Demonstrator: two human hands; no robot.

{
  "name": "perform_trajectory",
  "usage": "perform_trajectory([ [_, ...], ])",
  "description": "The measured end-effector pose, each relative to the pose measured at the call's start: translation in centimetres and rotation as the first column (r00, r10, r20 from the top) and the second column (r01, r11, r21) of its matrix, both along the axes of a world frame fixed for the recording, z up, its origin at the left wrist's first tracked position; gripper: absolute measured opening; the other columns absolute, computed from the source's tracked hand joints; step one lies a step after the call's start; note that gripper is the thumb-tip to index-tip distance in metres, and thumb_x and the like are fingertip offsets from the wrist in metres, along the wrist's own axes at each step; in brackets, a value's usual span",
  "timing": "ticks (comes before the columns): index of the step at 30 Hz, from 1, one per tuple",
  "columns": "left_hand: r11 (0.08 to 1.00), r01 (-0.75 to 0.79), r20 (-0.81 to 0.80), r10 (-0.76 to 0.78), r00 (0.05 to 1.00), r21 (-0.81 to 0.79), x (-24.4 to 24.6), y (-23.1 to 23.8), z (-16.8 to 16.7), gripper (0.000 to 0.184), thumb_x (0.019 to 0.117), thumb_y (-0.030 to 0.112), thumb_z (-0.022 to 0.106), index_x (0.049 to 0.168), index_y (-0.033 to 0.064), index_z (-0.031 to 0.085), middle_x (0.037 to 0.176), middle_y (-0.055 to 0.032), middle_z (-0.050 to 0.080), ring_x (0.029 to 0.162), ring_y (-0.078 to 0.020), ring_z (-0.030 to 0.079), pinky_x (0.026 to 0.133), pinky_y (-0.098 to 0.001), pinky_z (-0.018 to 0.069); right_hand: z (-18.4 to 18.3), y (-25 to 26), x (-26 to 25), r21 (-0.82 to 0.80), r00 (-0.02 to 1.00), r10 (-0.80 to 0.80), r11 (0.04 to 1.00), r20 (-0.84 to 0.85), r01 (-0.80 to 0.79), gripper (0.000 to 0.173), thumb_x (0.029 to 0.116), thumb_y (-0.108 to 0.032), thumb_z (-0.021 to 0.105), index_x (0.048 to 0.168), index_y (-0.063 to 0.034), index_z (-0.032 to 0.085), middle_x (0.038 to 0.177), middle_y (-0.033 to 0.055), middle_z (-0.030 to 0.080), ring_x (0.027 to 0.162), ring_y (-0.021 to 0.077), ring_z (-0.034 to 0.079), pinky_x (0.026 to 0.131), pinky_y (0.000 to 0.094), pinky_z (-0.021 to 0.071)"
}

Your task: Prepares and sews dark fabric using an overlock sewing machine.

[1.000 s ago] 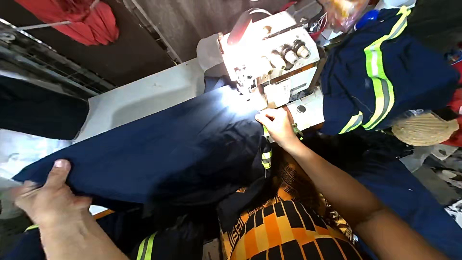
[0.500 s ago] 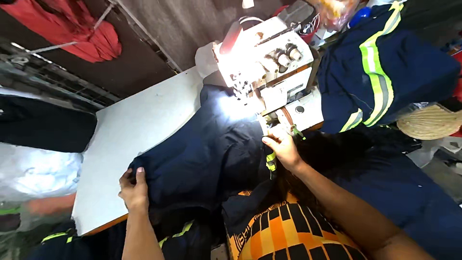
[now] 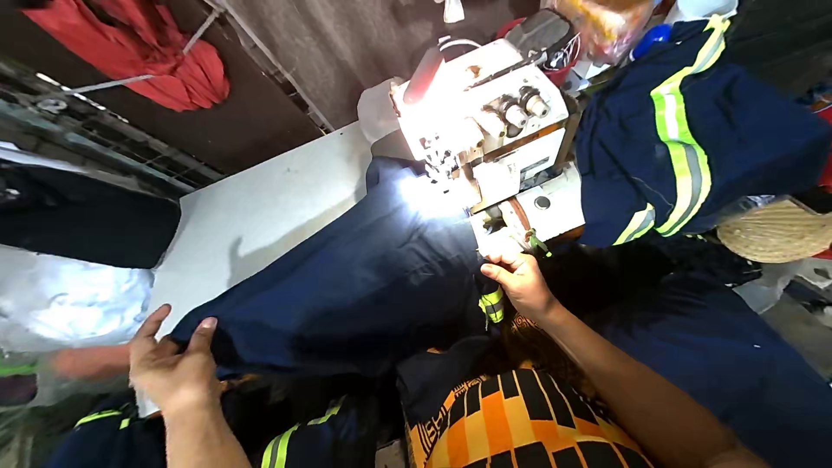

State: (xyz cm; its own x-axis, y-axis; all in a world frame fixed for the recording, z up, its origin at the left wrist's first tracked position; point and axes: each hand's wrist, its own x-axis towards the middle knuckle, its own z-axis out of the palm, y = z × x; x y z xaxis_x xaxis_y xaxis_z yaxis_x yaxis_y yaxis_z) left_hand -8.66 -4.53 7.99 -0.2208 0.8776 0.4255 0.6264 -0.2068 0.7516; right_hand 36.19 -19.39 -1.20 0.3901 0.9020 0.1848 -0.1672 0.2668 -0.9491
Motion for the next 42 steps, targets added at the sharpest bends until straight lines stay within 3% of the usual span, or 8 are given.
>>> perform_trajectory([
  [16,0.99,-0.013,0.02,0.01,1.0,0.143,-0.6,-0.4,0.9,0.04,0.0993,0.0,0.053,0.137,-0.0134,0.049,0.129,-0.0265,0.059,0.116,-0.0172,0.06,0.101,-0.0287,0.0482,1.2,-1.1,-2.0,-0.042,0.987,-0.104,0.993,0.126,0.11,0.018,0.0963,-0.003,0.059,0.108,0.006,0.069,0.104,0.0086,0.072,0.096,0.0024,0.068,0.087,0.0178,0.0557],
  [20,0.975,-0.142,-0.327,0.079,0.942,-0.173,-0.2,1.3,0.3,0.047,0.1028,0.01,0.05,0.147,-0.0062,0.045,0.135,-0.0359,0.057,0.122,-0.0479,0.059,0.106,-0.0585,0.0444,1.3,-0.8,-1.9,-0.071,0.989,-0.096,0.992,0.113,0.104,0.018,0.0943,-0.003,0.058,0.105,0.0052,0.069,0.101,0.0073,0.072,0.093,0.0014,0.066,0.083,0.0177,0.0547],
  [23,0.982,-0.129,-0.422,0.061,0.904,-0.135,3.9,1.7,-0.6,0.053,0.0988,0.015,0.056,0.145,-0.0104,0.046,0.131,-0.0442,0.053,0.123,-0.0645,0.049,0.102,-0.0748,0.0373,1.6,-0.7,-2.1,-0.098,0.986,-0.087,0.99,0.143,0.102,0.032,0.0918,-0.018,0.068,0.114,0.005,0.068,0.112,0.0092,0.072,0.105,0.0037,0.067,0.093,0.0214,0.0547],
  [25,0.995,0.049,-0.378,-0.079,0.922,-0.087,10.1,0.6,0.2,0.056,0.1003,0.019,0.058,0.145,-0.0123,0.044,0.14,-0.0444,0.045,0.132,-0.0619,0.042,0.109,-0.0704,0.0342,1.8,-0.6,-2.2,-0.156,0.981,-0.081,0.982,0.175,0.109,0.045,0.0868,-0.026,0.078,0.119,0.0042,0.068,0.117,0.0107,0.072,0.112,0.0053,0.066,0.1,0.0231,0.0528],
  [29,0.909,0.398,-0.328,-0.417,0.847,-0.127,22.9,-1.1,1.1,0.055,0.1065,0.03,0.048,0.149,-0.0049,0.045,0.154,-0.0284,0.043,0.147,-0.0444,0.036,0.12,-0.0595,0.0278,1.8,0.1,-2.3,-0.107,0.948,-0.197,0.967,0.251,0.229,0.017,0.0892,-0.019,0.073,0.093,-0.0023,0.075,0.09,0.0021,0.074,0.088,0.0003,0.067,0.082,0.0215,0.0556],
  [32,0.86,0.469,-0.41,-0.508,0.757,-0.2,28.8,-0.7,0.3,0.07,0.1043,0.049,0.047,0.157,0.004,0.037,0.166,-0.0198,0.029,0.155,-0.0431,0.016,0.12,-0.0692,0.0142,2.3,0.2,-2.6,-0.073,0.945,-0.242,0.962,0.222,0.263,0.013,0.0917,-0.013,0.069,0.083,-0.0051,0.073,0.079,-0.0038,0.07,0.076,-0.0049,0.063,0.072,0.0158,0.0528],
  [35,0.87,0.429,-0.546,-0.488,0.681,-0.243,30.7,0.7,-1.1,0.081,0.1005,0.061,0.045,0.164,0.0132,0.026,0.171,-0.017,0.012,0.156,-0.0471,0.002,0.113,-0.0804,0.0068,2.5,0.5,-2.6,-0.061,0.948,-0.257,0.96,0.189,0.273,0.017,0.0914,-0.014,0.071,0.076,-0.0072,0.071,0.073,-0.0062,0.066,0.069,-0.0057,0.059,0.065,0.0146,0.05],
  [42,0.843,0.47,-0.601,-0.523,0.605,-0.261,29.8,2.4,-0.9,0.078,0.1036,0.056,0.042,0.164,0.0114,0.022,0.172,-0.0116,0.012,0.157,-0.0454,0.001,0.112,-0.0805,0.0093,1.4,0.8,-2.8,-0.077,0.963,-0.231,0.967,0.138,0.243,0.017,0.0915,-0.013,0.073,0.077,-0.0061,0.07,0.072,-0.0058,0.065,0.068,-0.0049,0.058,0.065,0.0147,0.0496],
])
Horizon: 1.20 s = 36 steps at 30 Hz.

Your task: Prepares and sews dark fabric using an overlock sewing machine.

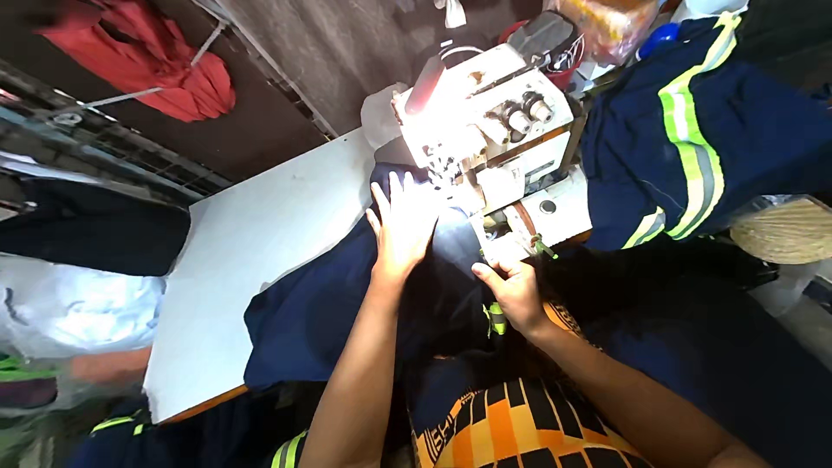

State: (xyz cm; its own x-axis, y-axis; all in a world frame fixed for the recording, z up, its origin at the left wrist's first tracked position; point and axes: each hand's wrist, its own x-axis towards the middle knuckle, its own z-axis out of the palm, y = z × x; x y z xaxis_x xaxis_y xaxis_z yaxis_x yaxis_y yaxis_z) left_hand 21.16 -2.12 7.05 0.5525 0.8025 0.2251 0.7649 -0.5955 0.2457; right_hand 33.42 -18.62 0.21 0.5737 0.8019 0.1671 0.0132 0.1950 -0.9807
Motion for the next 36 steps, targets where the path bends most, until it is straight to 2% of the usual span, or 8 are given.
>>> perform_trajectory([
  [6,0.999,0.043,-0.05,-0.043,0.998,0.009,-0.5,0.9,0.2,0.08,0.1024,0.059,0.04,0.164,0.0117,0.022,0.172,-0.0127,0.014,0.157,-0.0445,0.003,0.114,-0.0781,0.0145,-0.6,-0.3,0.1,-0.001,0.997,-0.001,1.0,0.076,0.001,0.013,0.0924,-0.014,0.071,0.084,-0.0037,0.073,0.079,-0.002,0.07,0.075,-0.0047,0.063,0.071,0.0142,0.0525],
  [9,0.998,0.056,-0.051,-0.056,0.997,0.007,-0.4,1.3,0.4,0.085,0.1003,0.064,0.041,0.164,0.011,0.023,0.171,-0.0149,0.015,0.156,-0.0456,0.005,0.114,-0.0771,0.0154,-1.1,-0.5,0.1,0.006,0.994,-0.007,1.0,0.11,0.006,0.013,0.0922,-0.013,0.07,0.089,-0.0009,0.074,0.089,0.0028,0.073,0.085,-0.0019,0.066,0.081,0.0158,0.0542],
  [11,0.998,0.055,-0.049,-0.055,0.997,0.006,-0.4,1.3,0.4,0.088,0.099,0.067,0.042,0.164,0.01,0.023,0.171,-0.0156,0.016,0.156,-0.0461,0.006,0.114,-0.0767,0.0156,-1.6,-0.5,0.0,0.021,0.992,-0.018,1.0,0.121,0.016,0.013,0.0911,-0.012,0.07,0.09,-0.0001,0.074,0.091,0.0045,0.073,0.088,-0.0002,0.067,0.083,0.0167,0.0545],
  [24,0.997,0.08,-0.074,-0.079,0.994,0.002,-0.3,1.6,0.6,0.086,0.1002,0.064,0.04,0.163,0.0073,0.024,0.17,-0.0181,0.017,0.156,-0.0453,0.009,0.116,-0.0747,0.016,-2.3,-0.1,0.1,0.072,0.986,-0.062,0.996,0.153,0.052,0.013,0.0879,-0.015,0.075,0.083,-0.0032,0.072,0.084,0.0017,0.07,0.083,0.0002,0.064,0.079,0.0172,0.0526],
  [28,0.998,0.056,-0.097,-0.06,0.994,-0.042,0.1,2.6,1.0,0.082,0.1016,0.059,0.042,0.163,0.0072,0.024,0.17,-0.0192,0.013,0.155,-0.0479,0.006,0.114,-0.0768,0.0181,-1.0,1.0,0.5,0.069,0.977,-0.1,0.994,0.187,0.088,0.013,0.0899,-0.015,0.074,0.084,-0.0029,0.073,0.083,0.0011,0.07,0.081,-0.0012,0.064,0.077,0.0164,0.0524],
  [30,0.998,-0.005,-0.109,-0.002,0.994,-0.064,0.9,3.9,1.4,0.083,0.1003,0.058,0.044,0.162,0.0068,0.024,0.169,-0.0225,0.015,0.154,-0.0509,0.008,0.112,-0.0777,0.0204,0.0,2.2,1.2,0.061,0.969,-0.102,0.994,0.227,0.091,0.015,0.0903,-0.017,0.073,0.083,-0.0046,0.074,0.082,0.0004,0.07,0.079,-0.0004,0.063,0.075,0.0175,0.0521],
  [32,0.997,-0.047,-0.111,0.04,0.993,-0.062,1.4,5.4,1.4,0.085,0.099,0.063,0.044,0.163,0.01,0.024,0.169,-0.021,0.016,0.154,-0.0499,0.009,0.112,-0.0769,0.0215,0.9,3.2,1.7,0.043,0.967,-0.081,0.996,0.242,0.073,0.014,0.0908,-0.018,0.073,0.082,-0.006,0.073,0.082,0.0003,0.069,0.078,0.0011,0.063,0.075,0.0194,0.0525],
  [36,0.993,-0.067,-0.108,0.056,0.993,-0.101,2.1,6.7,2.1,0.085,0.1002,0.062,0.047,0.164,0.012,0.021,0.17,-0.019,0.013,0.155,-0.0486,0.007,0.114,-0.0757,0.0194,1.7,4.5,2.0,0.028,0.973,-0.086,0.996,0.215,0.082,0.013,0.0908,-0.016,0.073,0.082,-0.0066,0.071,0.08,-0.0012,0.067,0.074,0.0005,0.062,0.071,0.0201,0.0519],
])
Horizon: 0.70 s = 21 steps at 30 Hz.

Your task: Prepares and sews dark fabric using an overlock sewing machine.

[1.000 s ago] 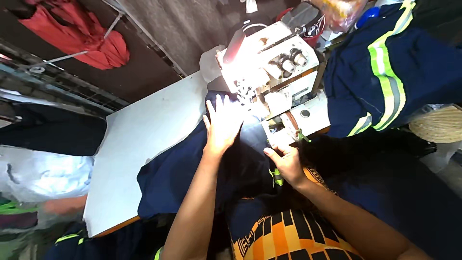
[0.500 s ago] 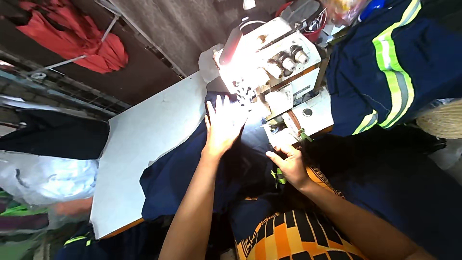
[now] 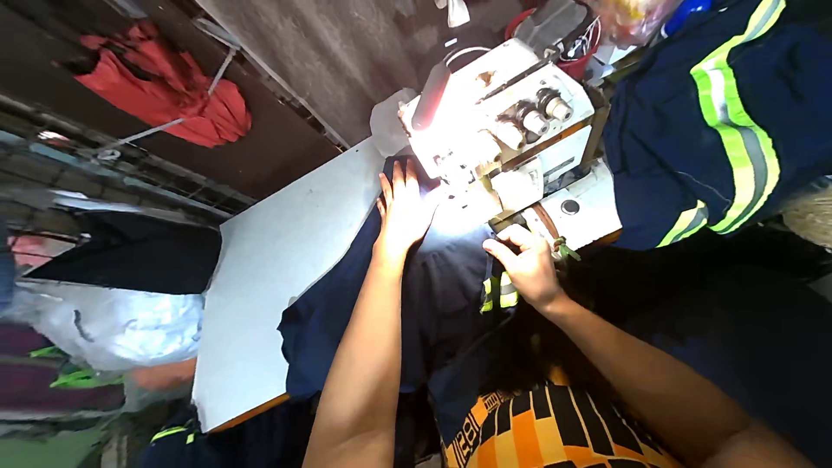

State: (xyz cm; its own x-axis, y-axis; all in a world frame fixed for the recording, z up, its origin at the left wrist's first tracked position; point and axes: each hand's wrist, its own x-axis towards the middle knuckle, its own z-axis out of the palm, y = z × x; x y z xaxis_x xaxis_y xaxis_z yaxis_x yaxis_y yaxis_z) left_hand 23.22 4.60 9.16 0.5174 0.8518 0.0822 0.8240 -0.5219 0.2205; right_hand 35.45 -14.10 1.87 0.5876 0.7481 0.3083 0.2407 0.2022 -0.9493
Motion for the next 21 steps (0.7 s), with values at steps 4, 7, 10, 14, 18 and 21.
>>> perform_trajectory([
  [4,0.998,-0.044,0.013,0.045,0.999,-0.039,0.5,1.1,0.3,0.082,0.1001,0.06,0.048,0.164,0.0165,0.022,0.172,-0.0156,0.01,0.156,-0.0468,0.006,0.114,-0.0747,0.0202,0.8,1.2,0.4,-0.056,1.0,-0.01,0.998,0.009,0.011,0.013,0.0918,-0.017,0.074,0.085,-0.0069,0.07,0.077,-0.0013,0.065,0.068,0.0024,0.058,0.065,0.023,0.0496],
  [7,0.998,-0.031,0.035,0.032,0.999,-0.052,0.7,1.8,0.6,0.082,0.0991,0.059,0.053,0.163,0.0154,0.027,0.171,-0.0171,0.012,0.156,-0.0465,0.008,0.117,-0.0715,0.0187,1.1,1.3,0.6,-0.095,1.0,0.019,0.995,-0.007,-0.02,0.015,0.0931,-0.018,0.073,0.084,-0.0076,0.07,0.074,-0.0015,0.064,0.068,0.0025,0.058,0.065,0.0239,0.0489],
  [10,1.0,0.005,0.194,-0.007,0.981,0.01,0.3,1.8,0.0,0.078,0.0988,0.053,0.058,0.16,0.0107,0.033,0.168,-0.0192,0.021,0.155,-0.0455,0.011,0.12,-0.0675,0.0145,0.7,0.7,0.3,-0.112,1.0,0.01,0.994,0.003,-0.01,0.016,0.0947,-0.019,0.071,0.086,-0.0065,0.07,0.075,0.0003,0.064,0.068,0.0042,0.059,0.065,0.0248,0.0501],
  [14,0.926,-0.048,0.52,-0.166,0.838,0.374,-3.7,-2.3,-2.3,0.049,0.1058,0.024,0.05,0.148,0.0,0.048,0.156,-0.0177,0.046,0.151,-0.0321,0.034,0.125,-0.0463,0.0263,-0.3,-1.7,-0.2,-0.184,0.993,-0.016,0.982,0.118,0.037,0.021,0.0942,-0.018,0.065,0.101,0.0002,0.074,0.089,0.0114,0.072,0.078,0.015,0.067,0.074,0.0314,0.0554],
  [18,0.806,-0.372,0.585,0.039,0.81,0.46,-14.5,-12.8,-9.9,0.055,0.0971,0.024,0.056,0.133,-0.0174,0.052,0.143,-0.0395,0.047,0.142,-0.0515,0.038,0.119,-0.0539,0.0307,-1.8,-4.9,-0.5,-0.045,0.903,-0.151,0.982,0.403,0.184,0.032,0.0887,-0.016,0.067,0.118,-0.0026,0.071,0.112,0.0167,0.068,0.102,0.025,0.066,0.09,0.0362,0.056],
  [21,0.709,-0.705,0.78,0.425,0.458,0.027,-20.5,-18.9,-16.1,0.08,0.0918,0.018,0.067,0.15,-0.0188,0.026,0.153,-0.0438,0.025,0.142,-0.0481,0.03,0.114,-0.0497,0.0344,-2.3,-7.2,-1.9,0.091,0.774,-0.079,0.995,0.628,0.027,0.022,0.0942,-0.018,0.062,0.112,-0.0105,0.073,0.11,0.0126,0.07,0.107,0.0295,0.066,0.09,0.0458,0.0552],
])
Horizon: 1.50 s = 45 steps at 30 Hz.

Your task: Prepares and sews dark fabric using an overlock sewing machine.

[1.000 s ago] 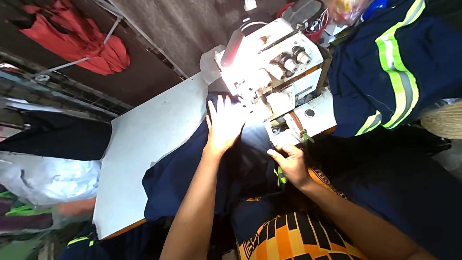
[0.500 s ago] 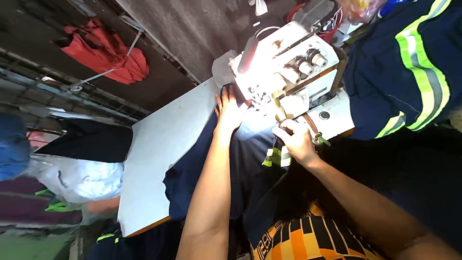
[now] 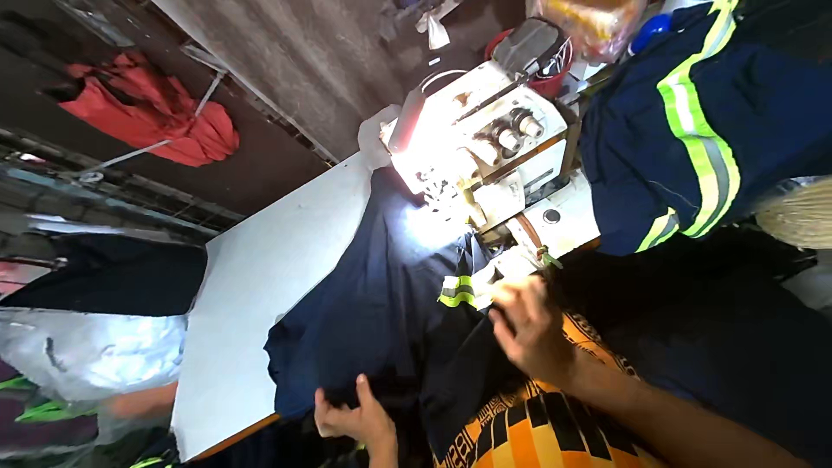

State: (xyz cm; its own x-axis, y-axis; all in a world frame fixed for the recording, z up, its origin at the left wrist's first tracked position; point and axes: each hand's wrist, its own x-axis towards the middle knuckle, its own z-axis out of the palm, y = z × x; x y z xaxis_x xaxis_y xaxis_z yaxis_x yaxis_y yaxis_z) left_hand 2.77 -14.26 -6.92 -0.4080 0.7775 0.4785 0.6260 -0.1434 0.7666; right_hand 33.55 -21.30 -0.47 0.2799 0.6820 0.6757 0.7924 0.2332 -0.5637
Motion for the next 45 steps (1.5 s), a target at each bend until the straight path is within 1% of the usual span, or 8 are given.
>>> perform_trajectory([
  [3,0.904,0.136,0.605,0.155,0.781,-0.406,-1.6,-1.3,-3.3,0.079,0.1058,0.034,0.053,0.163,0.0134,0.002,0.165,-0.0171,0.024,0.148,-0.0259,0.035,0.117,-0.0475,0.0374,-1.8,-1.1,-3.5,-0.153,0.853,0.469,0.883,0.229,-0.444,0.027,0.096,-0.006,0.061,0.117,-0.0184,0.071,0.12,0.006,0.07,0.113,0.0257,0.066,0.087,0.0439,0.0563],
  [7,0.615,0.538,0.651,-0.051,0.757,-0.577,-1.4,-1.2,0.3,0.03,0.0955,0.008,0.064,0.123,-0.001,0.059,0.106,-0.0069,0.072,0.093,-0.0118,0.069,0.085,-0.0346,0.0591,-3.6,-0.7,-5.5,-0.721,0.665,0.732,0.54,0.149,-0.433,0.066,0.09,0.008,0.064,0.149,-0.019,0.052,0.122,0.0211,0.066,0.108,0.0419,0.065,0.089,0.0573,0.0522],
  [11,0.812,0.496,0.622,-0.223,0.751,-0.308,-6.3,-1.2,10.3,0.016,0.0971,0.021,0.06,0.112,0.0148,0.062,0.092,0.0081,0.073,0.085,-0.0026,0.071,0.078,-0.0272,0.061,-3.5,-0.7,-0.1,-0.931,0.72,0.694,0.27,0.012,-0.244,0.021,0.0929,0.006,0.057,0.11,0.0061,0.07,0.105,0.0267,0.07,0.106,0.0465,0.065,0.097,0.0632,0.0454],
  [20,0.791,0.609,0.389,-0.582,0.715,0.064,-14.3,3.9,19.3,0.035,0.0918,0.037,0.074,0.12,0.022,0.06,0.108,0.0132,0.075,0.104,-0.0022,0.07,0.095,-0.0246,0.0566,-0.5,-12.0,20.4,-0.617,0.912,0.404,0.701,-0.071,-0.358,0.023,0.0769,0.002,0.068,0.091,-0.0122,0.08,0.117,0.0109,0.071,0.12,0.0378,0.058,0.102,0.0573,0.0459],
  [24,0.743,0.66,0.462,-0.626,0.628,0.11,-14.3,5.8,18.8,0.031,0.092,0.037,0.073,0.117,0.0222,0.065,0.109,0.0088,0.075,0.105,-0.0038,0.07,0.095,-0.0256,0.0567,1.5,-8.1,16.7,-0.58,0.972,-0.019,0.799,0.235,0.156,0.029,0.0876,0.011,0.061,0.111,-0.0006,0.075,0.119,0.0268,0.068,0.114,0.0522,0.061,0.093,0.0712,0.0469],
  [30,0.701,0.709,0.408,-0.671,0.619,0.076,-14.5,5.9,20.9,0.03,0.0914,0.038,0.075,0.117,0.0241,0.068,0.11,0.0085,0.076,0.104,-0.0042,0.07,0.094,-0.0254,0.0571,2.9,3.4,3.6,-0.211,0.999,-0.003,0.977,-0.053,-0.008,0.052,0.0888,-0.046,0.074,0.117,-0.0017,0.07,0.108,0.0173,0.07,0.1,0.0337,0.068,0.089,0.051,0.0568],
  [38,0.893,0.4,0.282,-0.337,0.898,-0.207,-13.7,7.5,19.8,0.043,0.0918,0.009,0.064,0.131,0.0073,0.045,0.102,0.013,0.069,0.093,0.0019,0.069,0.085,-0.0225,0.06,4.0,5.4,6.0,-0.225,0.918,0.015,0.968,-0.396,-0.113,0.018,0.0974,-0.016,0.065,0.093,-0.0056,0.078,0.087,0.006,0.075,0.082,0.0142,0.071,0.082,0.0382,0.0581],
  [45,0.868,0.119,-0.064,-0.171,0.983,-0.481,-11.2,11.9,13.5,0.06,0.0944,0.028,0.072,0.14,-0.0062,0.052,0.135,-0.0289,0.058,0.127,-0.0352,0.057,0.109,-0.0544,0.0442,4.8,5.9,5.5,-0.197,0.983,-0.001,0.98,-0.185,-0.036,0.028,0.0935,-0.034,0.071,0.096,-0.0062,0.077,0.088,0.0085,0.072,0.085,0.0239,0.068,0.083,0.0473,0.0547],
])
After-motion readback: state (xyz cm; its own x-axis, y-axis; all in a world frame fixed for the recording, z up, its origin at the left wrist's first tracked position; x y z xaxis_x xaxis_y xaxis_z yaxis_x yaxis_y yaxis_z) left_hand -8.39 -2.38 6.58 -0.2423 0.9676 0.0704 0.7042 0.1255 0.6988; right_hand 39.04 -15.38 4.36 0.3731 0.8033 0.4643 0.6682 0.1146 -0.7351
